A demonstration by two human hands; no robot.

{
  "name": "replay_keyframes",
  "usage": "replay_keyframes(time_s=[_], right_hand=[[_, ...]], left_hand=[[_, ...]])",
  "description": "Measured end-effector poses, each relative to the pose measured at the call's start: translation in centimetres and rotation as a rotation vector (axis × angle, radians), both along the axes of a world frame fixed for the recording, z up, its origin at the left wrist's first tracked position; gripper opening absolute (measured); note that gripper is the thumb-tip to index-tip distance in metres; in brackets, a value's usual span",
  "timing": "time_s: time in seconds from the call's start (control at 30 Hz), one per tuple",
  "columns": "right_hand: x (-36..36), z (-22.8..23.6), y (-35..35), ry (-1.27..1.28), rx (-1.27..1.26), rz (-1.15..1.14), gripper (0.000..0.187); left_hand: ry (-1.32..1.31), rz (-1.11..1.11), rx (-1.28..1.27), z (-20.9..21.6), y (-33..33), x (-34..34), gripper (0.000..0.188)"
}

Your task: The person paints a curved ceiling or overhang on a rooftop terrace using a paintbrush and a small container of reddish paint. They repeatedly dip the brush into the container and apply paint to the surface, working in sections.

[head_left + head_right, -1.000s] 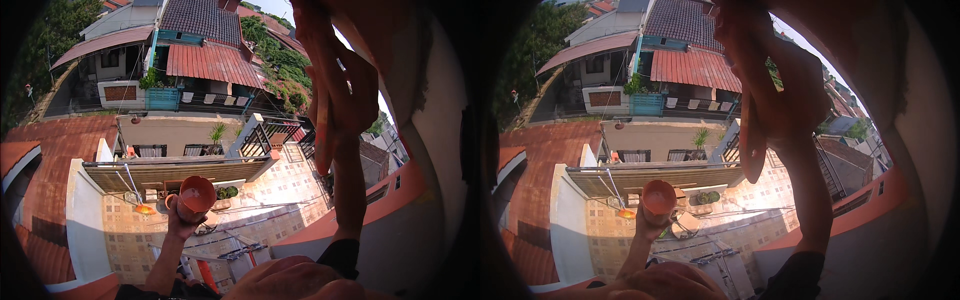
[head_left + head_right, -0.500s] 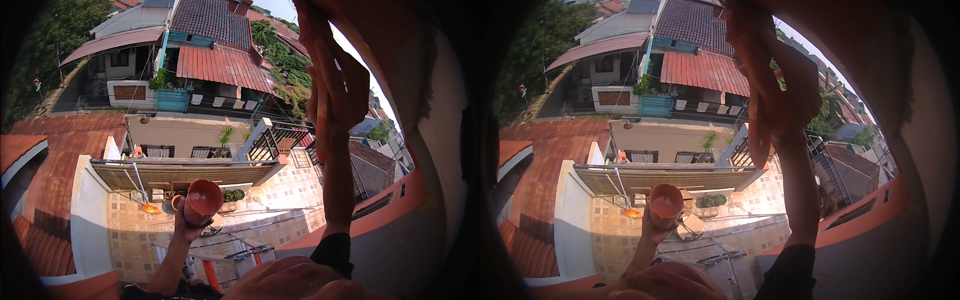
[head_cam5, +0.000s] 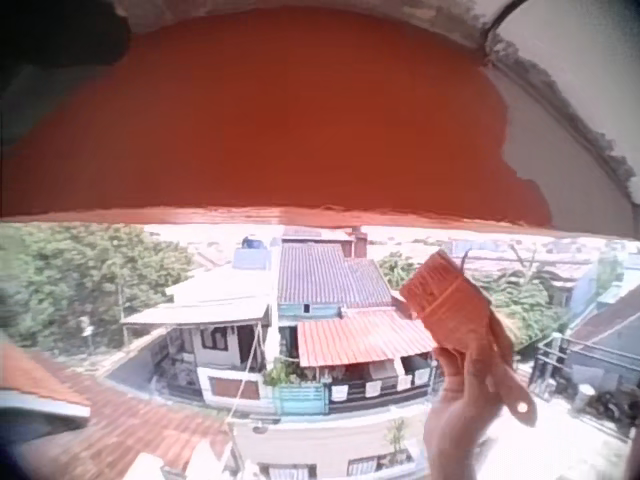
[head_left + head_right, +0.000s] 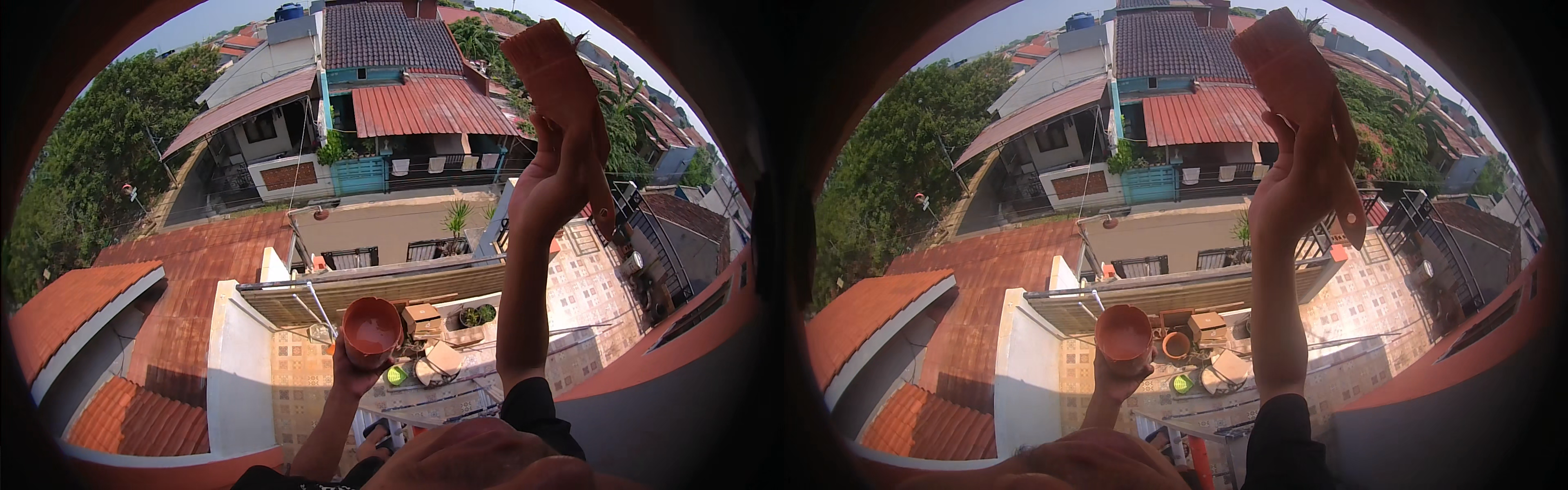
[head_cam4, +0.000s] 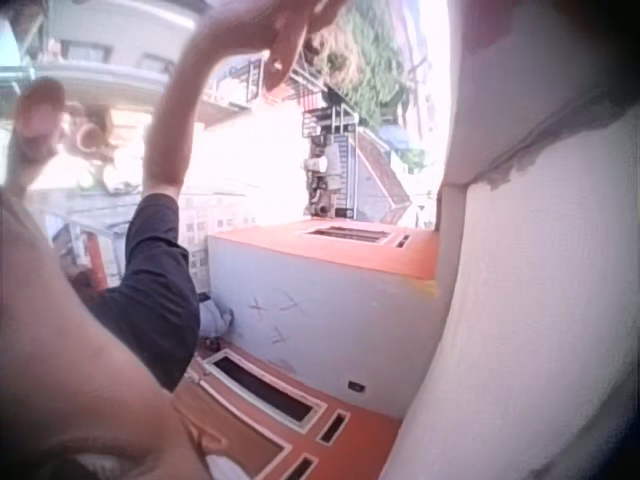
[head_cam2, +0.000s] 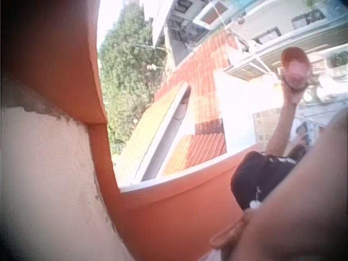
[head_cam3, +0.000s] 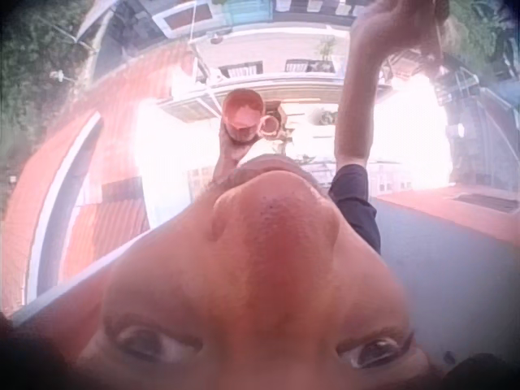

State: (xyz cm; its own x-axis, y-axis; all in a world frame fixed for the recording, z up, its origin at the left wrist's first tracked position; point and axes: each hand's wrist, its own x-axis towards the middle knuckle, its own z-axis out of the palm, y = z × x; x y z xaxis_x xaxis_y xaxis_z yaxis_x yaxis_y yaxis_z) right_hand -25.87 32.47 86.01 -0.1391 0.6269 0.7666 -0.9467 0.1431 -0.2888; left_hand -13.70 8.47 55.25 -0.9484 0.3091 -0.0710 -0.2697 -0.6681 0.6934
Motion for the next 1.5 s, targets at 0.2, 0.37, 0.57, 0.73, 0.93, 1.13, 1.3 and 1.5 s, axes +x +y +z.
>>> replay_keyframes(time_s=[0.2, 0.37, 0.57, 0.73, 0.93, 1.13, 1.3, 1.5], right_hand=[[0.0, 0.8, -2.7, 0.035, -0.345, 0.994, 0.027], [0.6, 1.7, -6.4, -0.071, -0.255, 1.226, 0.027], [1.2, 5.1, -9.7, -0.082, -0.174, 1.388, 0.027], [2.1, 7.6, -12.5, -0.139, -0.219, 1.522, 0.024], [2.5, 6.7, -9.3, -0.016, -0.483, 1.574, 0.021], [1.1, 2.9, -2.0, 0.438, -0.575, 1.602, 0.032], [0.8, 2.8, -1.8, 0.710, -0.703, 1.760, 0.037], [1.0, 4.0, -8.2, 0.522, -0.687, 1.924, 0.025]], left_hand=[[0.191, 0.029, -0.369, 1.3, -0.9, 0.2, 0.067], [0.170, 0.029, -0.254, 2.0, -1.4, 0.7, 0.065], [0.054, 0.078, -0.229, 3.1, -1.7, 1.9, 0.062], [-0.100, 0.013, 0.234, 3.3, -2.0, 1.6, 0.064], [-0.193, 0.019, 0.328, 3.8, -2.3, 1.7, 0.068], [0.082, 0.104, -0.066, 4.4, -2.6, 1.6, 0.070], [-0.246, -0.037, 0.531, 4.7, -3.9, 1.5, 0.072], [-0.130, 0.023, 0.299, 6.5, -3.1, 2.0, 0.049]])
